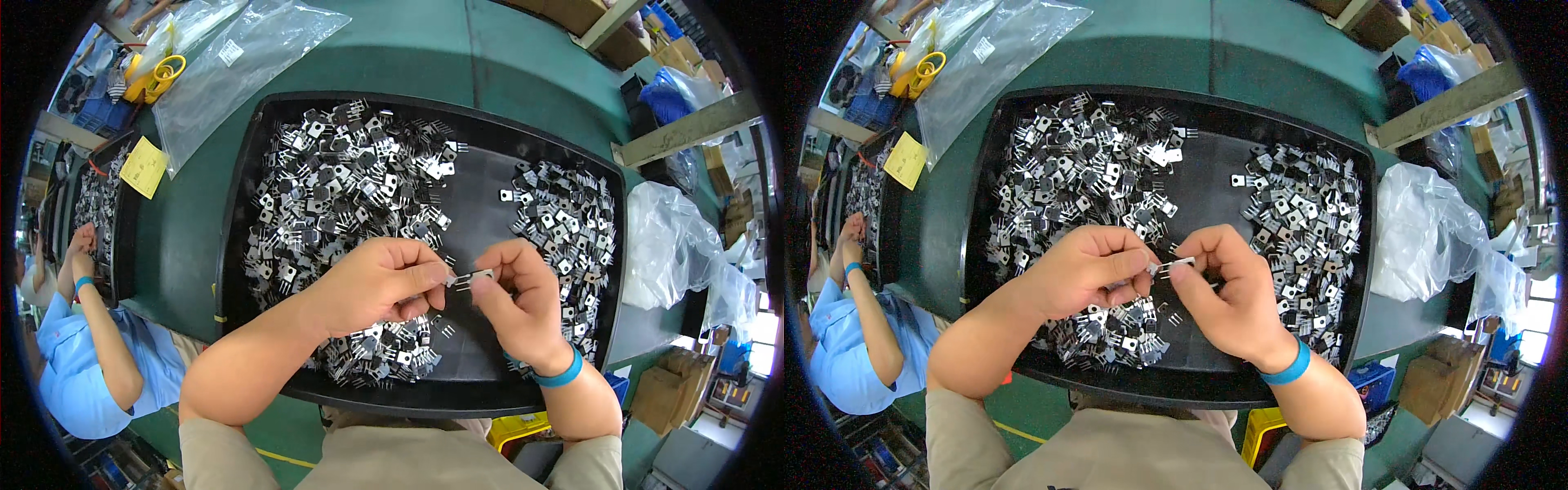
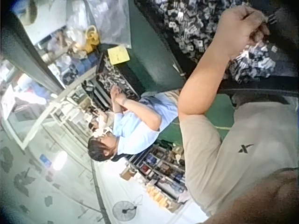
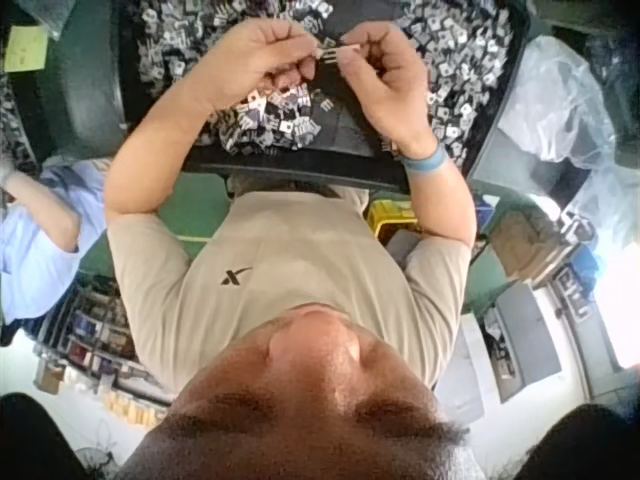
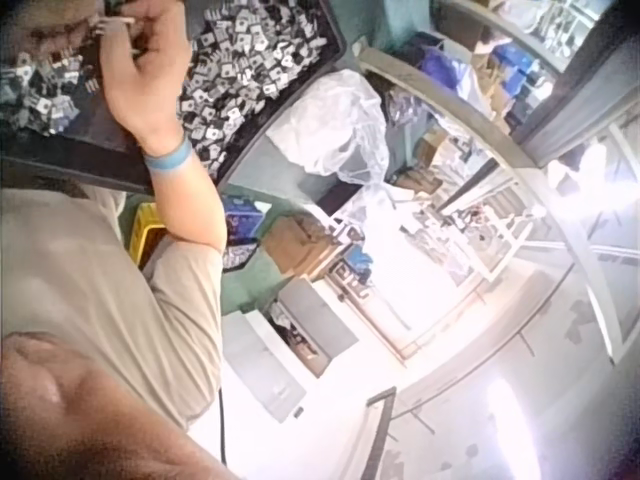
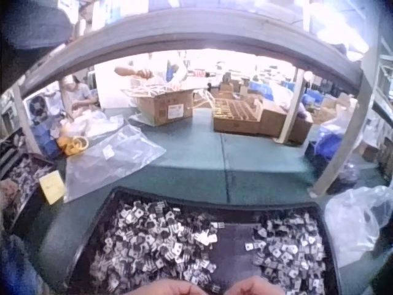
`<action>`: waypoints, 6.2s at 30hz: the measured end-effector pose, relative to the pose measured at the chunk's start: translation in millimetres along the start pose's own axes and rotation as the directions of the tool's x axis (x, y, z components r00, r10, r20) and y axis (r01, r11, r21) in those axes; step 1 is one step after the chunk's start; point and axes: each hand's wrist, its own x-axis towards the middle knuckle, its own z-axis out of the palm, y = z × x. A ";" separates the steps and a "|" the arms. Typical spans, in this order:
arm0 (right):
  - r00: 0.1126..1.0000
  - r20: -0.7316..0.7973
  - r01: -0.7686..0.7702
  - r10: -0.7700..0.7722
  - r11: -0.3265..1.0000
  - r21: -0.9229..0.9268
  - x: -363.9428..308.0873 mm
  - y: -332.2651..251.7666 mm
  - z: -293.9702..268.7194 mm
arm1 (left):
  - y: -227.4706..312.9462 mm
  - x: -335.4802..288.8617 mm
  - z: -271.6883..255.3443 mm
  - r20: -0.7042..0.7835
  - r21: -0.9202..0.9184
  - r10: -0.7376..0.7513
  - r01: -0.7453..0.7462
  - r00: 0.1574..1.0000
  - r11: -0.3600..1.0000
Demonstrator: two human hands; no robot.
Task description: The person repeatedly picks small black electronic components from a tray and attaches small white plastic pieces to them by hand. The person handles the components one at a time, inserting the white pieces into the black parts and placing the assembled units back into the tray.
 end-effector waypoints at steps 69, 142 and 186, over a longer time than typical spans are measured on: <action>0.911 0.136 -0.402 0.389 0.911 0.088 6.6 -2.3 -9.3 | -2.9 0.8 -5.0 -0.073 -0.015 0.104 -0.106 0.992 0.994; 0.829 0.230 -0.555 0.509 0.704 0.442 8.6 -11.0 -4.7 | -2.4 -1.3 -0.3 -0.039 0.285 0.008 0.003 0.999 0.958; 0.959 0.174 0.280 -0.222 0.827 -0.489 7.7 -4.4 7.7 | -7.5 3.6 0.8 -0.053 0.168 -0.025 0.034 0.998 0.985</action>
